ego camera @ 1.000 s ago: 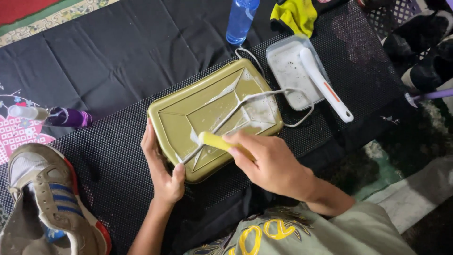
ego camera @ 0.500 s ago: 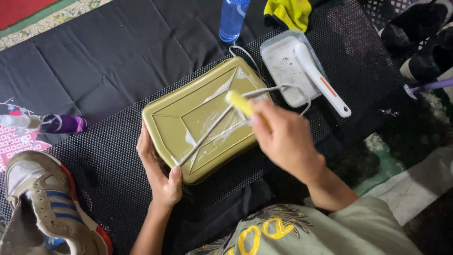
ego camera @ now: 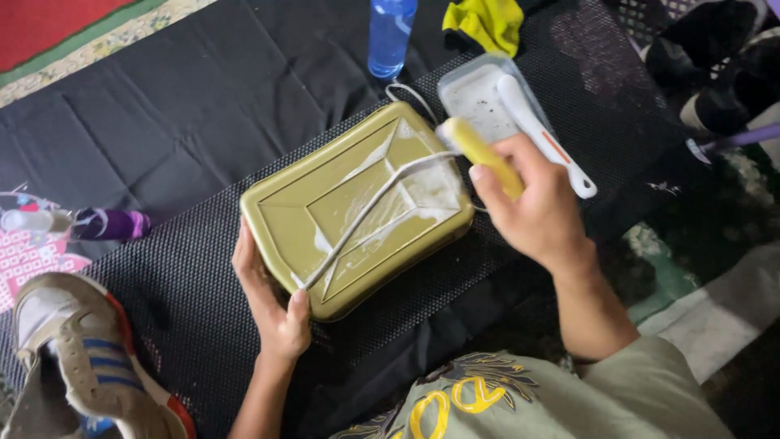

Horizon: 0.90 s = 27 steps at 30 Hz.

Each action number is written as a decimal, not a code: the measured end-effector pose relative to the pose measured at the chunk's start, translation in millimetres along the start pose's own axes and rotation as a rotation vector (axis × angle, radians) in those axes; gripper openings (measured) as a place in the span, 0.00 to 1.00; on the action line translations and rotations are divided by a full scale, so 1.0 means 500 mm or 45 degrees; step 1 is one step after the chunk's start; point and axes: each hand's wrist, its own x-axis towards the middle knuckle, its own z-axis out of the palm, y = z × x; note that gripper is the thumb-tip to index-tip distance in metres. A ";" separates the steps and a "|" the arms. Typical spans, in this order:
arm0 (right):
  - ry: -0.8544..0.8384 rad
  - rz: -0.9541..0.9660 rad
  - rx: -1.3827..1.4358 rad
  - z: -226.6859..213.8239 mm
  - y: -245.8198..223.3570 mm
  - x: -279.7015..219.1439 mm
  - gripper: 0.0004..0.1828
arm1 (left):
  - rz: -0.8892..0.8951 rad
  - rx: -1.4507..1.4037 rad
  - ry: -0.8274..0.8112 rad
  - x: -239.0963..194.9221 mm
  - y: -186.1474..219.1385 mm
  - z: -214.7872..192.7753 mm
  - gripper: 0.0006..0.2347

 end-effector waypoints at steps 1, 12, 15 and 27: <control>0.011 0.011 -0.007 -0.004 0.029 0.000 0.10 | 0.003 -0.011 -0.013 0.005 0.019 0.003 0.40; 0.088 0.133 -0.445 0.007 0.155 -0.007 0.22 | -0.133 0.054 0.033 -0.001 0.033 0.019 0.39; 0.011 0.236 -0.516 0.005 0.156 -0.003 0.20 | -0.129 0.034 0.040 0.001 0.032 0.023 0.39; 0.138 -0.026 0.029 -0.018 0.127 -0.081 0.15 | -0.139 0.000 0.030 -0.001 0.031 0.021 0.39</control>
